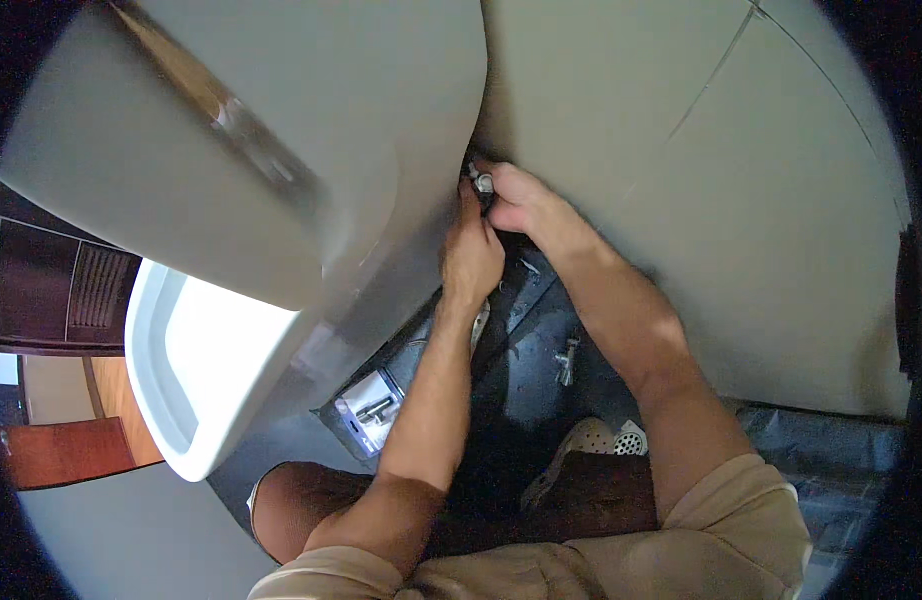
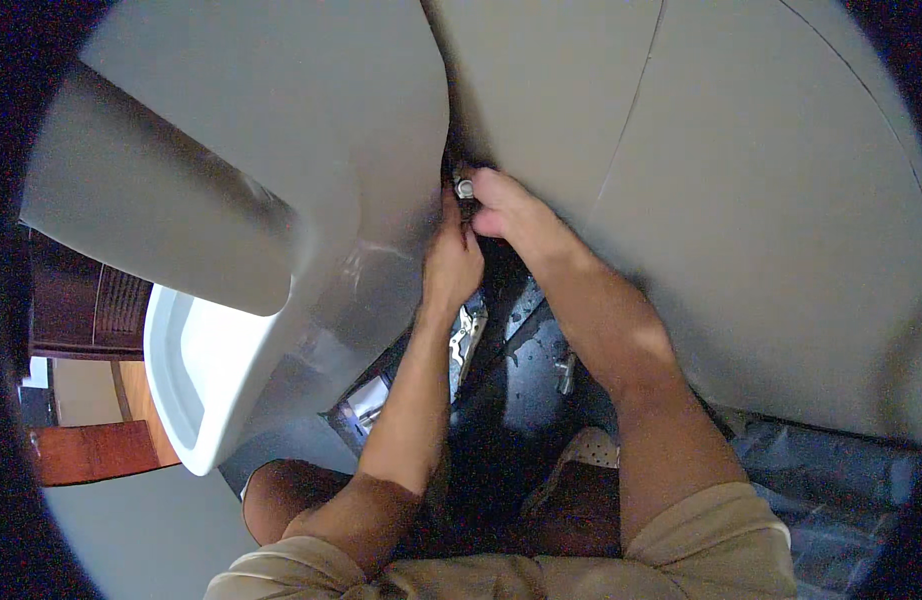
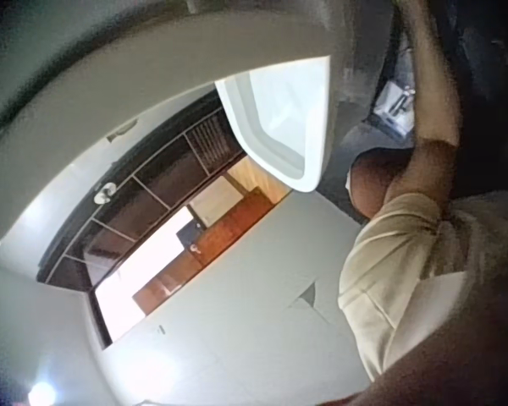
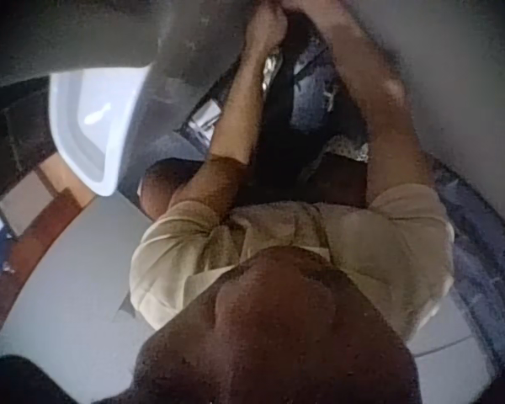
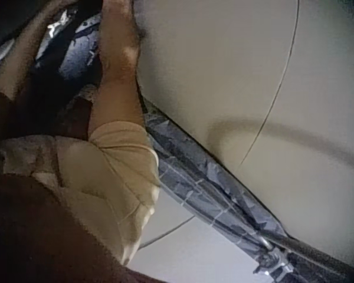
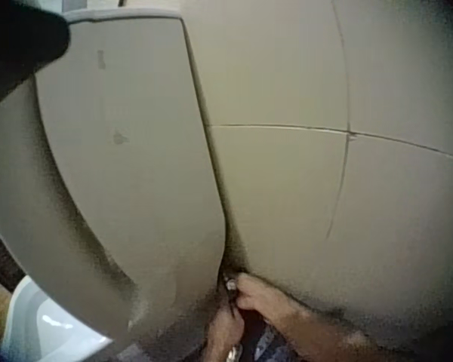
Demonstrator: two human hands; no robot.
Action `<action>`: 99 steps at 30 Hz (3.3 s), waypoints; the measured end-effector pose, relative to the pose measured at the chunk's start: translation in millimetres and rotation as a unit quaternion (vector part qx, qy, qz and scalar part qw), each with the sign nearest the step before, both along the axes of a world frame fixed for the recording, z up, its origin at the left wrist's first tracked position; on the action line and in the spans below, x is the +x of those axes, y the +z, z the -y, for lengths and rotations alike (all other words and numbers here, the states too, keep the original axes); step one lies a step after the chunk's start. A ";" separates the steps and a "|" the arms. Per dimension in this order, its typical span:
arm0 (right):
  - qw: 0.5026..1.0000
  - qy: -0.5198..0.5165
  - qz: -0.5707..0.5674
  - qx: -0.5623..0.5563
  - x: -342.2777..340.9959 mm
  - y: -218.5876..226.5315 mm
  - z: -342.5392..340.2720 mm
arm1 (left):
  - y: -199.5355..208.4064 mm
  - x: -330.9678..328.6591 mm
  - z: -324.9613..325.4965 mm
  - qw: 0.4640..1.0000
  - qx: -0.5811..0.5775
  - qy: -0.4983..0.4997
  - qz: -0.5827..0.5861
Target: Repairing or replacing a plumbing fixture behind a toilet using tools.
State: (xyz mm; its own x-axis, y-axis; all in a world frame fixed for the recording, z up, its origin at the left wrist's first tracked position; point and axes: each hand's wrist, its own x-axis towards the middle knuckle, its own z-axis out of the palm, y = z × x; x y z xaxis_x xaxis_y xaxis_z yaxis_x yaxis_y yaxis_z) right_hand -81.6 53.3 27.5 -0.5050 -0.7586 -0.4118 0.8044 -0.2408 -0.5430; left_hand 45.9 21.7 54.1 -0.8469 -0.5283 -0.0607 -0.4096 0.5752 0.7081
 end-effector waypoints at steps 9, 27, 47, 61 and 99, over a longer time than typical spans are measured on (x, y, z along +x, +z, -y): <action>0.999 0.017 0.011 -0.031 6.3 5.7 3.5 | -43.2 -6.5 20.7 0.985 0.024 -0.022 -0.170; 0.998 -0.024 -0.008 0.061 -6.3 -21.5 13.2 | -32.1 -25.6 28.8 0.985 0.141 -0.023 -0.097; 0.998 -0.030 -0.035 0.042 -2.6 -18.4 8.9 | -23.6 -23.3 31.3 0.984 0.166 -0.027 -0.065; 0.998 -0.065 0.023 0.005 -2.0 -15.4 1.0 | -24.9 -26.8 18.5 0.970 0.199 -0.025 -0.139; 0.999 0.018 -0.004 0.030 -8.3 -19.4 6.1 | -34.6 -32.7 20.3 0.958 0.245 0.007 -0.151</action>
